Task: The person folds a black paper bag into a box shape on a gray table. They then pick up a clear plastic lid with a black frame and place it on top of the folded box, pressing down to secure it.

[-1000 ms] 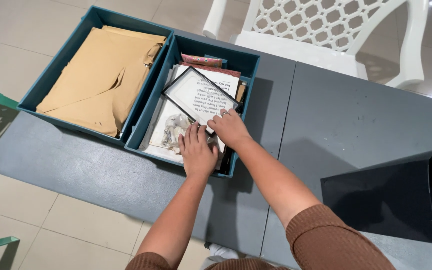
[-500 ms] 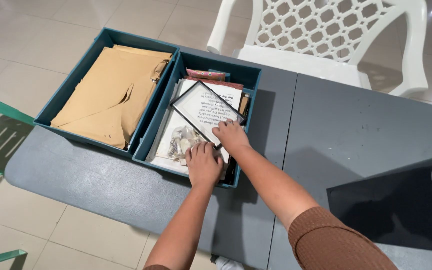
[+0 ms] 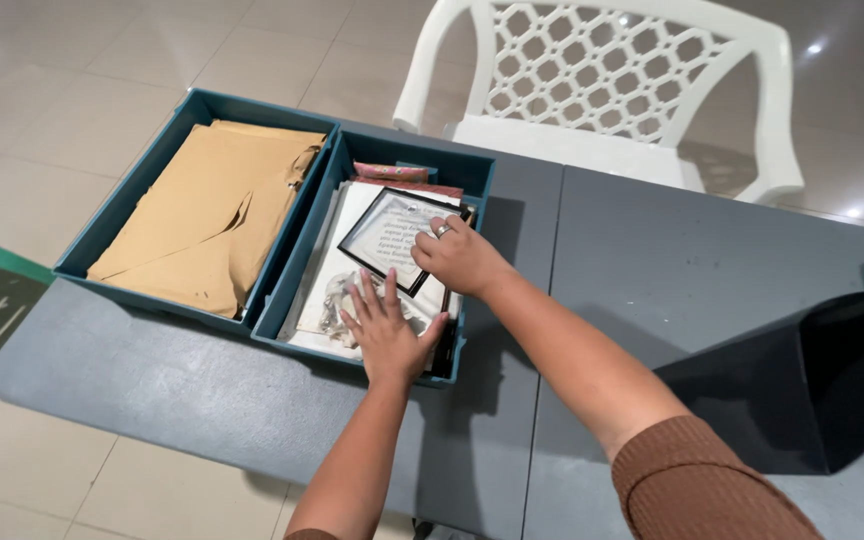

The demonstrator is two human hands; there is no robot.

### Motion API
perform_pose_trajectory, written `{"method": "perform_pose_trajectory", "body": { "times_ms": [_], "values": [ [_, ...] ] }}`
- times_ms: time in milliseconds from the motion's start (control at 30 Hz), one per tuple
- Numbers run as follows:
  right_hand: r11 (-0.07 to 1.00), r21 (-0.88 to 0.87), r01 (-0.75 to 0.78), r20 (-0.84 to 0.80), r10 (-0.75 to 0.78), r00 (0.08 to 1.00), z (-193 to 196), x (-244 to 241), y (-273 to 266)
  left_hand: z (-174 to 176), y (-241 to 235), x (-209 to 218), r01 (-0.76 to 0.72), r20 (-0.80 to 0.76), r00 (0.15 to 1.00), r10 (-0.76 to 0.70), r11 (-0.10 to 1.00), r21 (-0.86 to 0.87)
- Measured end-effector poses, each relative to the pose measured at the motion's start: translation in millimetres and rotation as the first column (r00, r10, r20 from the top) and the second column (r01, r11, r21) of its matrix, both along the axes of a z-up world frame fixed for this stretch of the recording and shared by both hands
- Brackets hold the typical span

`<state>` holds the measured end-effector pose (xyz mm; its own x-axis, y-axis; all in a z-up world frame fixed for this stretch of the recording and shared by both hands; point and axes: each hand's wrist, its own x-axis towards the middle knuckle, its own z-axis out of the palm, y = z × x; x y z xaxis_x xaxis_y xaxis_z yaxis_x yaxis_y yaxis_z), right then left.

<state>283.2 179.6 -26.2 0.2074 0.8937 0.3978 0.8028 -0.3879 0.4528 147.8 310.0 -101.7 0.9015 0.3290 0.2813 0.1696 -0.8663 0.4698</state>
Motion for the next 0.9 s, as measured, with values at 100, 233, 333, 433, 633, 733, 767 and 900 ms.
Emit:
{"method": "perform_pose_trajectory", "body": {
  "times_ms": [100, 233, 333, 433, 633, 733, 767, 900],
  "values": [
    [0.994, -0.094, -0.061, 0.002, 0.061, 0.998, 46.4, -2.7, -24.5, -14.4, 3.8, 0.8, 0.021, 0.155, 0.988, -0.022, 1.0, 0.012],
    [0.99, -0.085, -0.109, 0.076, 0.115, 0.99, 108.1, -7.8, -71.3, -19.3, 6.1, 0.5, 0.1, 0.232, 0.967, -0.11, 0.993, 0.056],
    [0.973, -0.042, -0.226, 0.012, 0.226, 0.974, 153.1, -29.2, -114.9, -4.5, -1.6, -2.7, 0.207, 0.322, 0.907, -0.269, 0.955, 0.214],
    [0.973, -0.012, -0.23, 0.054, 0.23, 0.972, 189.0, -54.0, -167.5, 38.5, -26.0, -10.1, 0.311, 0.395, 0.823, -0.409, 0.905, 0.289],
    [0.984, 0.18, 0.012, 0.148, -0.039, 0.988, 221.6, -114.9, -287.9, 108.6, -107.6, -12.9, 0.691, 0.501, 0.721, -0.479, 0.551, -0.467],
    [0.929, 0.365, 0.07, 0.083, -0.107, 0.991, 224.4, -143.6, -334.0, 127.6, -149.9, -9.6, 0.469, 0.415, 0.792, -0.447, 0.013, -0.883],
    [0.906, 0.416, 0.079, 0.109, -0.136, 0.985, 224.0, -149.6, -347.1, 131.2, -162.0, -10.6, 0.374, 0.371, 0.803, -0.466, -0.09, -0.923],
    [0.722, 0.607, 0.331, -0.144, -0.309, 0.94, 194.1, -163.1, -418.9, 159.8, -226.5, -31.7, 0.215, 0.331, 0.815, -0.475, -0.281, -0.935]
  ]
}}
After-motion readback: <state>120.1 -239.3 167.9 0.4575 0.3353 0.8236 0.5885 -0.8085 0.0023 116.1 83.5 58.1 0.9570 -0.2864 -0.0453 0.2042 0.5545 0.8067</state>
